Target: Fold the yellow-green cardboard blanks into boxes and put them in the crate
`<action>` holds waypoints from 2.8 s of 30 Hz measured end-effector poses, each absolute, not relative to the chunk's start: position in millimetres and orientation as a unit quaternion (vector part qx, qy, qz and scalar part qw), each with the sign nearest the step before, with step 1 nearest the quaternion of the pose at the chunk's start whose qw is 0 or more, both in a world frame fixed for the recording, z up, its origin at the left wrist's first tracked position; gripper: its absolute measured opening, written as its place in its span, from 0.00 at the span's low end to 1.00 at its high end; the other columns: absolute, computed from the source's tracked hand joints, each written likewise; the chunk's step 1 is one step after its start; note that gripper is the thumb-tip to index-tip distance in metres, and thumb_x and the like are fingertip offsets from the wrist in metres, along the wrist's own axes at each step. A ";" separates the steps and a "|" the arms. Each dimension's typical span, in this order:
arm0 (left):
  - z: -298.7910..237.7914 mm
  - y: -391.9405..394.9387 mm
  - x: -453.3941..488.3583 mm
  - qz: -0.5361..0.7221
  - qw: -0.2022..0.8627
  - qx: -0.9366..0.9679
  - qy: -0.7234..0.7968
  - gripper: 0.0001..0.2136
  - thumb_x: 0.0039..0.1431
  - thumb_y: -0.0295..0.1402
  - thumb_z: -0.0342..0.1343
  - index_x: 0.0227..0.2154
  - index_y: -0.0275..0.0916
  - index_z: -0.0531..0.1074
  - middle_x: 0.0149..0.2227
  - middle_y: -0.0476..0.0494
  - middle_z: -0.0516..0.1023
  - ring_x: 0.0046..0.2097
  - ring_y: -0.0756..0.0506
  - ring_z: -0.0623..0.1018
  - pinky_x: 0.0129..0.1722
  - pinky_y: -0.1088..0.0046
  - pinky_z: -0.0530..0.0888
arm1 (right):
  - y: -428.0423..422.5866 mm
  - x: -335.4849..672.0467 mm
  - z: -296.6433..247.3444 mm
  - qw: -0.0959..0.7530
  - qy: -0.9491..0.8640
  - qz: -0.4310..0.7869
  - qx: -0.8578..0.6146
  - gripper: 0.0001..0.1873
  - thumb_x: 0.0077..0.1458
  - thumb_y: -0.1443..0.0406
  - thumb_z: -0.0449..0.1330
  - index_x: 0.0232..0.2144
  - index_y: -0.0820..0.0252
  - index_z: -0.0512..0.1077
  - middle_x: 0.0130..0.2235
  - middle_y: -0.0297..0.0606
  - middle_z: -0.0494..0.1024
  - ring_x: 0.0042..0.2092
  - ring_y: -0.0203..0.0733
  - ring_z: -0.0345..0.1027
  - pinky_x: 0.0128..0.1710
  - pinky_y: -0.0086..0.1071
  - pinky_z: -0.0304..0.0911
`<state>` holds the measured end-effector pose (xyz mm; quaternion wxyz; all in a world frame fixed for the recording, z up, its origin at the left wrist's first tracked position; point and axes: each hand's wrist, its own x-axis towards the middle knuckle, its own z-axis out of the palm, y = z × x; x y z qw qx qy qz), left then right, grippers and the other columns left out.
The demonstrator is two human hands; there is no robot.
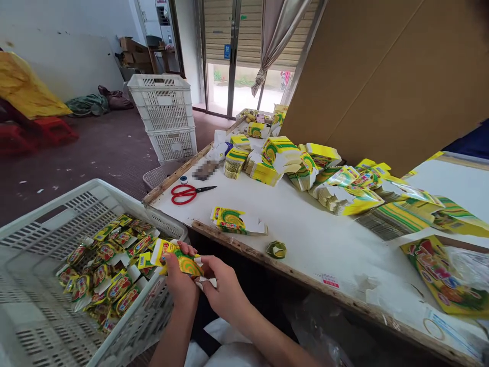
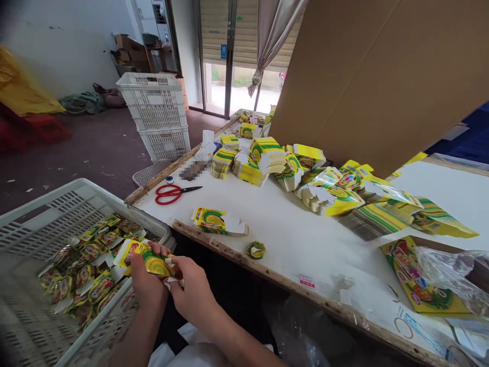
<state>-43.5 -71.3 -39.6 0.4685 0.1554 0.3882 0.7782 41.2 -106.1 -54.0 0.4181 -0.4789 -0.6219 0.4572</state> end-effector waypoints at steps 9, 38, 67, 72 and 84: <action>-59.6 -94.9 -27.6 0.744 0.490 0.155 0.427 0.27 0.40 0.61 0.59 0.28 0.40 0.68 0.26 0.52 0.68 0.27 0.51 0.69 0.27 0.76 0.70 | -119.3 57.7 -64.6 0.482 -0.493 0.577 -0.437 0.19 0.39 0.69 0.63 0.38 0.55 0.73 0.29 0.29 0.74 0.30 0.35 0.65 0.29 0.27 0.63; 8.5 -137.8 -58.0 0.626 0.325 0.490 0.512 0.12 0.38 0.26 0.69 0.30 0.40 0.79 0.39 0.42 0.76 0.48 0.39 0.72 0.59 0.65 0.62 | -133.3 135.5 -68.7 0.397 -0.759 0.103 -0.506 0.17 0.59 0.73 0.53 0.40 0.51 0.79 0.32 0.39 0.77 0.37 0.43 0.68 0.38 0.38 0.65; -57.4 -132.8 -24.9 0.398 0.428 0.648 0.489 0.31 0.39 0.26 0.65 0.51 0.43 0.68 0.46 0.41 0.78 0.43 0.39 0.79 0.42 0.66 0.73 | -122.7 106.3 -75.3 0.482 -0.387 0.660 -0.427 0.29 0.48 0.49 0.64 0.50 0.55 0.72 0.49 0.43 0.78 0.53 0.52 0.70 0.53 0.46 0.64; -69.8 -133.7 -23.2 0.340 0.394 0.687 0.507 0.26 0.47 0.28 0.58 0.51 0.41 0.60 0.46 0.41 0.75 0.44 0.42 0.77 0.44 0.65 0.73 | -115.6 105.5 -78.8 0.458 -0.348 0.700 -0.424 0.34 0.45 0.43 0.64 0.49 0.55 0.73 0.46 0.41 0.79 0.49 0.49 0.72 0.54 0.45 0.63; -85.8 -101.4 -25.4 0.300 0.381 0.658 0.577 0.28 0.45 0.27 0.55 0.50 0.39 0.53 0.45 0.38 0.71 0.42 0.41 0.78 0.39 0.62 0.75 | -95.4 110.0 -81.3 0.424 -0.666 0.439 -0.430 0.31 0.53 0.77 0.51 0.56 0.51 0.69 0.57 0.40 0.73 0.58 0.43 0.67 0.59 0.42 0.62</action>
